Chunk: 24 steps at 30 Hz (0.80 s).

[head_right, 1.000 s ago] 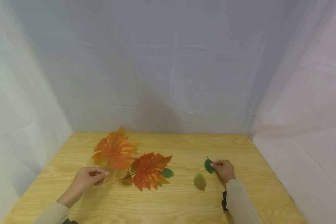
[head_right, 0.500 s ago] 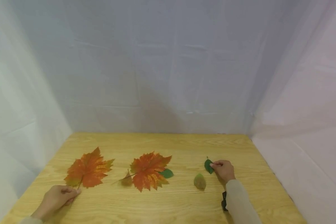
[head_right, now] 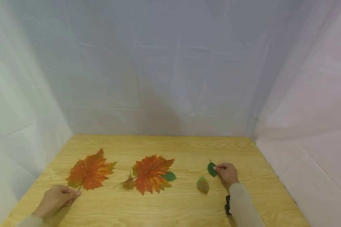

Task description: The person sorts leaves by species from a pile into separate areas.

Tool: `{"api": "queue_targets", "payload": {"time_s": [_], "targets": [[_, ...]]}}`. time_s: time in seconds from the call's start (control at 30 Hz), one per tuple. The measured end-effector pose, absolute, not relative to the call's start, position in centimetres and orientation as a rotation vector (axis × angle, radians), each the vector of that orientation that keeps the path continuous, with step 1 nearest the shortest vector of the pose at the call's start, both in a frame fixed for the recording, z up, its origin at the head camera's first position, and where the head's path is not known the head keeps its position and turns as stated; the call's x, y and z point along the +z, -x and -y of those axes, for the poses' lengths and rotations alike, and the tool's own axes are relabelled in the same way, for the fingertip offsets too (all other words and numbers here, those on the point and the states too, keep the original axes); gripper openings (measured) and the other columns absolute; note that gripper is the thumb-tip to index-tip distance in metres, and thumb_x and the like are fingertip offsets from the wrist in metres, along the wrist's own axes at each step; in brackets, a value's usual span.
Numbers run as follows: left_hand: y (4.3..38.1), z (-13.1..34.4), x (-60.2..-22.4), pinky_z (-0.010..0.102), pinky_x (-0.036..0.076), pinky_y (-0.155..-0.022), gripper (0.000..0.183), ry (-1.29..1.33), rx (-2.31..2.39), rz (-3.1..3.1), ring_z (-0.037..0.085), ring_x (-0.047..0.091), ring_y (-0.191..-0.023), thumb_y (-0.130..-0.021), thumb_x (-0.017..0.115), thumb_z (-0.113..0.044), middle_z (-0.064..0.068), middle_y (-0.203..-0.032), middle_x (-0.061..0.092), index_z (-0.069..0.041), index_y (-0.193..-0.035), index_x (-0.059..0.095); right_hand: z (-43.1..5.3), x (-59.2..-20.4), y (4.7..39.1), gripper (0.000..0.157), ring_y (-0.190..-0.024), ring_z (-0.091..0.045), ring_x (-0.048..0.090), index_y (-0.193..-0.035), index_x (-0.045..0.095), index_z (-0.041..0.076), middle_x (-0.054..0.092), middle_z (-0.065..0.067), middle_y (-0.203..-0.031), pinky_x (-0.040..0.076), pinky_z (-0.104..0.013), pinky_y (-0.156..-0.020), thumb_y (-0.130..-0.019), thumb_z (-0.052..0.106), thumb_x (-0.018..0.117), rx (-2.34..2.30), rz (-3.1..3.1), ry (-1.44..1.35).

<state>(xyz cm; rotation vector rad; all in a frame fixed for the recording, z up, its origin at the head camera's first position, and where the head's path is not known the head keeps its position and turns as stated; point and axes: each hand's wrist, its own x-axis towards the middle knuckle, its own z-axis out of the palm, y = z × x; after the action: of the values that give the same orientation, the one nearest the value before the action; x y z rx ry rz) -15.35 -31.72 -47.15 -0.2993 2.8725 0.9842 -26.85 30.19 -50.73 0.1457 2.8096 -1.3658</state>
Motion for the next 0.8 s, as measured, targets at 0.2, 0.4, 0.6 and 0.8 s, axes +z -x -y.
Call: {"api": "queue_targets", "payload": {"time_s": [0.2, 0.4, 0.6, 0.8], "targets": [[15.38, 31.69, -47.20, 0.031, 0.043, -0.060, 0.029, 0.337, 0.992, -2.864, 0.014, 0.052, -0.051, -0.084, 0.073, -0.031, -0.003, -0.053, 0.059, -0.009, -0.065, 0.070, -30.15, -50.62, 26.78, 0.039, -0.091, -0.027, 0.062, -0.108, 0.066, -0.005, 0.067, -0.014, -0.100, 0.051, -0.043, -0.080, -0.092, 0.030, 0.065, -1.358, -2.808, -0.144], [15.45, 31.57, -47.47, 0.031, 0.044, -0.058, 0.025, 0.344, 0.993, -2.899, 0.014, 0.053, -0.051, -0.084, 0.073, -0.027, -0.003, -0.054, 0.060, -0.008, -0.067, 0.072, -30.20, -50.80, 26.79, 0.039, -0.094, -0.029, 0.062, -0.109, 0.066, -0.005, 0.067, -0.016, -0.102, 0.050, -0.044, -0.082, -0.092, 0.030, 0.065, -1.348, -2.813, -0.160], [15.55, 31.44, -47.62, 0.030, 0.041, -0.053, 0.026, 0.337, 0.989, -2.920, 0.014, 0.052, -0.050, -0.084, 0.073, -0.026, -0.003, -0.054, 0.060, -0.007, -0.067, 0.073, -30.25, -50.78, 26.83, 0.040, -0.099, -0.033, 0.060, -0.110, 0.066, -0.005, 0.065, -0.019, -0.107, 0.049, -0.047, -0.085, -0.092, 0.031, 0.064, -1.332, -2.825, -0.155], [15.54, 31.52, -47.83, 0.030, 0.040, -0.052, 0.027, 0.362, 1.000, -2.894, 0.014, 0.051, -0.050, -0.083, 0.073, -0.028, -0.003, -0.054, 0.060, -0.007, -0.067, 0.072, -30.31, -50.76, 27.12, 0.041, -0.095, -0.030, 0.061, -0.109, 0.067, -0.005, 0.067, -0.017, -0.104, 0.050, -0.044, -0.083, -0.092, 0.032, 0.065, -1.338, -2.838, -0.136]]}}
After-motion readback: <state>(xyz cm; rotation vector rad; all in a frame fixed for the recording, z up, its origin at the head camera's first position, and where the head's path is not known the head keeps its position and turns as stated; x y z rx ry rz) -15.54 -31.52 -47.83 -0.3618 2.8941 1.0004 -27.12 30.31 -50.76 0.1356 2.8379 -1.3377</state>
